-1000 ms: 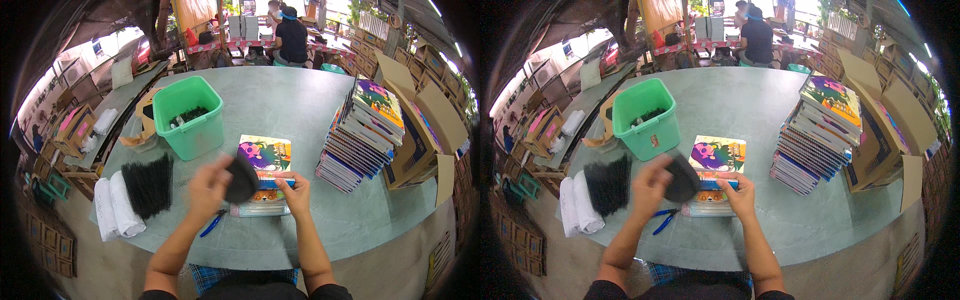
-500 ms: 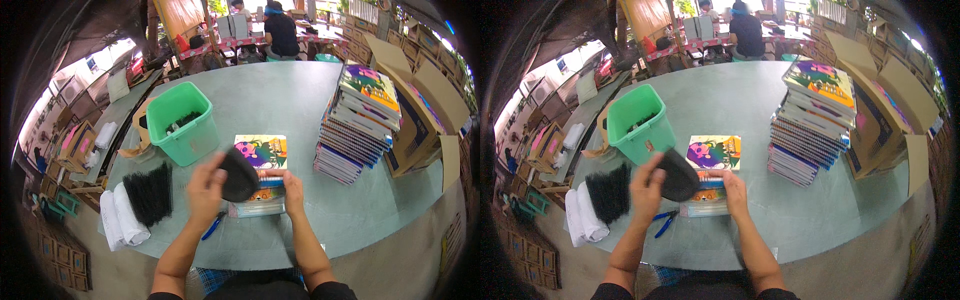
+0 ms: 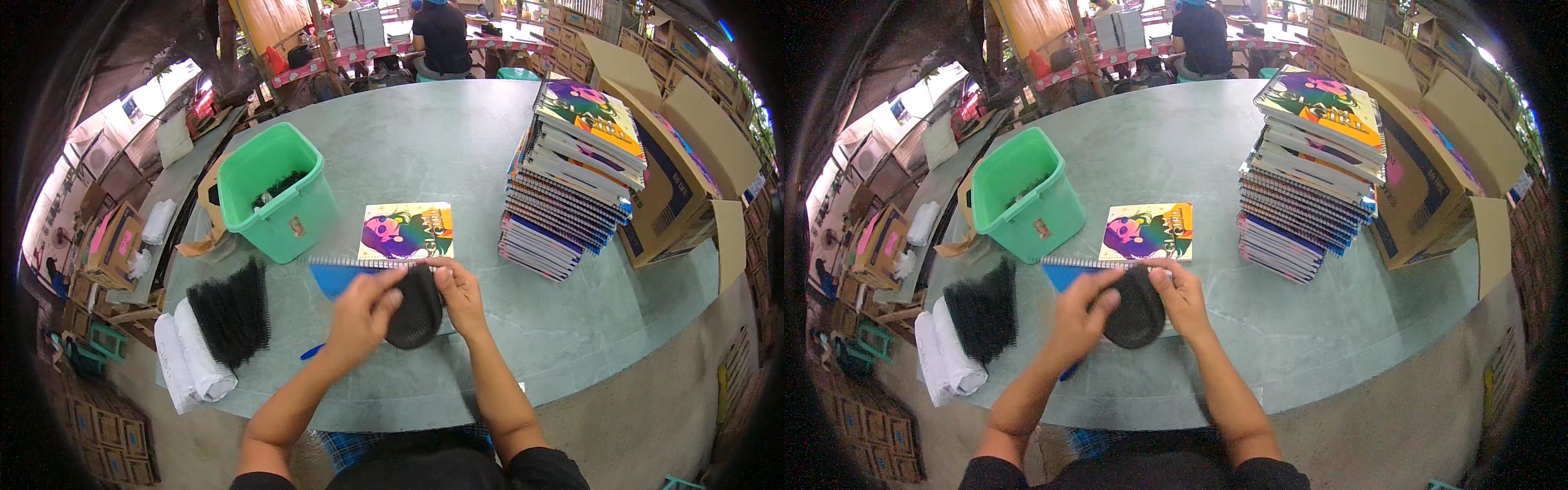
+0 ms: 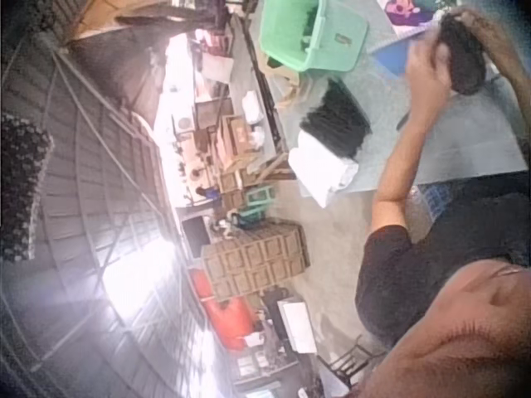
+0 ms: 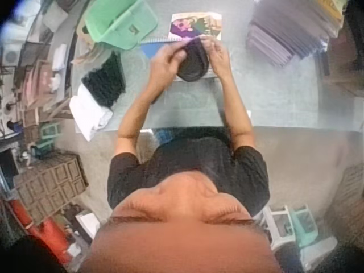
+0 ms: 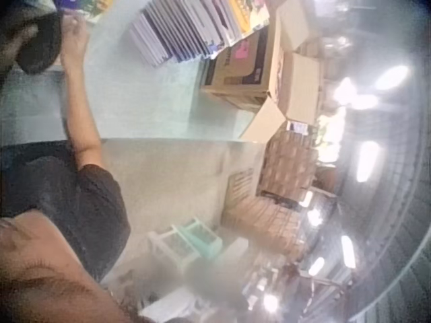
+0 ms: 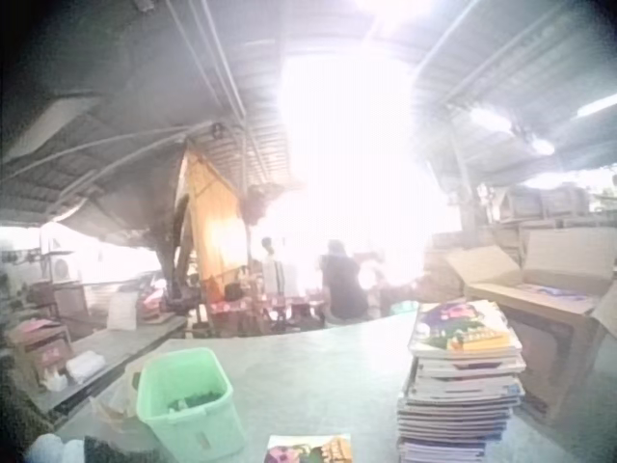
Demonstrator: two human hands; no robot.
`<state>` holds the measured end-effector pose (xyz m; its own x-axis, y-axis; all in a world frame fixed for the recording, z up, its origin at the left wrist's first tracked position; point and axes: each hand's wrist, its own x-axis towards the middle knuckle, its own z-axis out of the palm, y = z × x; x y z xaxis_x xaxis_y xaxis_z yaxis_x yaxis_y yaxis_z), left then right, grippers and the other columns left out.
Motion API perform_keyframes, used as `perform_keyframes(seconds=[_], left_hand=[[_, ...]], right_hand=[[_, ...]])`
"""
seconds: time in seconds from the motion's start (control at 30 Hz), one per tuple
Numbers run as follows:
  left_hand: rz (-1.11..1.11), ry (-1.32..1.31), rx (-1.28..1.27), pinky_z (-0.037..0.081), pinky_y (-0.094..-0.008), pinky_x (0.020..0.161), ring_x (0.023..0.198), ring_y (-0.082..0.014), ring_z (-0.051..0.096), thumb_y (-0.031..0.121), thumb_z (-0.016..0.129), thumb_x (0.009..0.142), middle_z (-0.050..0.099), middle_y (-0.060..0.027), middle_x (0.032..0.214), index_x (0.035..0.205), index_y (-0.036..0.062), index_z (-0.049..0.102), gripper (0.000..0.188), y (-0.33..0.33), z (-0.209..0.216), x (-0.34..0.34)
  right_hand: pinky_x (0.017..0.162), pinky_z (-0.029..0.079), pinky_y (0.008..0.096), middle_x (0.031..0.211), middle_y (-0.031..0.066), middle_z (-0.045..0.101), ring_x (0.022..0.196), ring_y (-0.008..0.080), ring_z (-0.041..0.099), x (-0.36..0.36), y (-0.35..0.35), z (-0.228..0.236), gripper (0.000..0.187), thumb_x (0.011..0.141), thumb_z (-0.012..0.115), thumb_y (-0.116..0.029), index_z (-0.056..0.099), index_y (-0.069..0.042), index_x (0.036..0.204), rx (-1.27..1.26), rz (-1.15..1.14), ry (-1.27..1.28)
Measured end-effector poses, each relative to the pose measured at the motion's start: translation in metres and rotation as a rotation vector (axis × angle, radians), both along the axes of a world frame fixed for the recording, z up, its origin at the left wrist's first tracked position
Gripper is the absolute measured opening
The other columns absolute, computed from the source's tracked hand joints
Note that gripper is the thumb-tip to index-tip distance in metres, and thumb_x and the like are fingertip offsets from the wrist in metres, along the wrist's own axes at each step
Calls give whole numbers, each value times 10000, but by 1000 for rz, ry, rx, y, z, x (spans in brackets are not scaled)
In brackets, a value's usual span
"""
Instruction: The person is assembling notebooks by inserting a spiral wire into the punched holes of the paper and covers, then trimming the excess wire with a pair of pliers.
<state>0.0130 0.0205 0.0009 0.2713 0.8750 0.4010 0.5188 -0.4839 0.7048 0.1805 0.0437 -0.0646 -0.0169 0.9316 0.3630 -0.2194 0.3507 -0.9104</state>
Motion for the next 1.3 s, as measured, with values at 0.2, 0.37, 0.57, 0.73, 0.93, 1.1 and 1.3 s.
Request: perform_keyframes(seconds=[0.2, 0.37, 0.57, 0.73, 0.93, 1.1, 1.3], left_hand=[[-174, 262, -137, 418, -393, 880, 1017, -335, 535, 212, 614, 834, 567, -171, 1096, 1157, 46, 577, 365, -45, -65, -9], [119, 437, 666, 432, -390, 764, 881, -295, 537, 105, 646, 755, 574, -126, 972, 881, 35, 644, 144, -3, 7, 29], [-61, 419, 386, 442, -384, 738, 882, -288, 556, 142, 621, 785, 590, -134, 849, 934, 32, 627, 185, 32, 28, 32], [-236, 390, 130, 448, -388, 728, 886, -300, 557, 85, 604, 780, 575, -152, 877, 969, 21, 614, 200, 33, 10, 40], [-202, 324, 216, 444, -422, 699, 815, -322, 521, 32, 584, 737, 530, -145, 829, 893, 6, 565, 160, 28, 12, 40], [-184, 326, 468, 440, -390, 700, 798, -305, 528, 48, 635, 717, 538, -134, 833, 930, 9, 584, 222, 27, 14, 34], [-115, 683, -85, 436, -440, 836, 934, -365, 546, 199, 715, 688, 580, -183, 953, 1050, 28, 584, 422, -31, -53, -77]], right_hand=[[912, 419, 289, 1118, 88, 617, 1032, 141, 555, -3, 3, 1, 183, 888, 560, -84, 624, -26, 1049, 208, 76, -20], [861, 453, 278, 1028, 124, 638, 973, 153, 586, -1, 0, 7, 207, 833, 539, 61, 597, 30, 1029, -19, -4, 290], [680, 467, 217, 855, 40, 653, 767, 60, 579, 10, -3, -17, 139, 835, 622, -13, 623, 33, 967, -121, 3, -28], [621, 458, 249, 745, 55, 651, 697, 75, 577, 10, -2, -21, 116, 808, 609, -27, 646, 19, 908, -103, -129, -87], [568, 434, 264, 680, 118, 621, 622, 107, 567, 1, -10, -13, 126, 794, 613, -65, 638, 24, 880, 37, -294, -300], [649, 472, 282, 836, 132, 652, 706, 173, 616, -3, -5, -14, 239, 766, 646, -73, 623, -15, 996, 60, -276, -266], [899, 425, 419, 1033, 100, 624, 1031, 295, 553, 8, 3, 44, 421, 680, 708, -97, 597, -57, 1084, 472, -347, -773]])
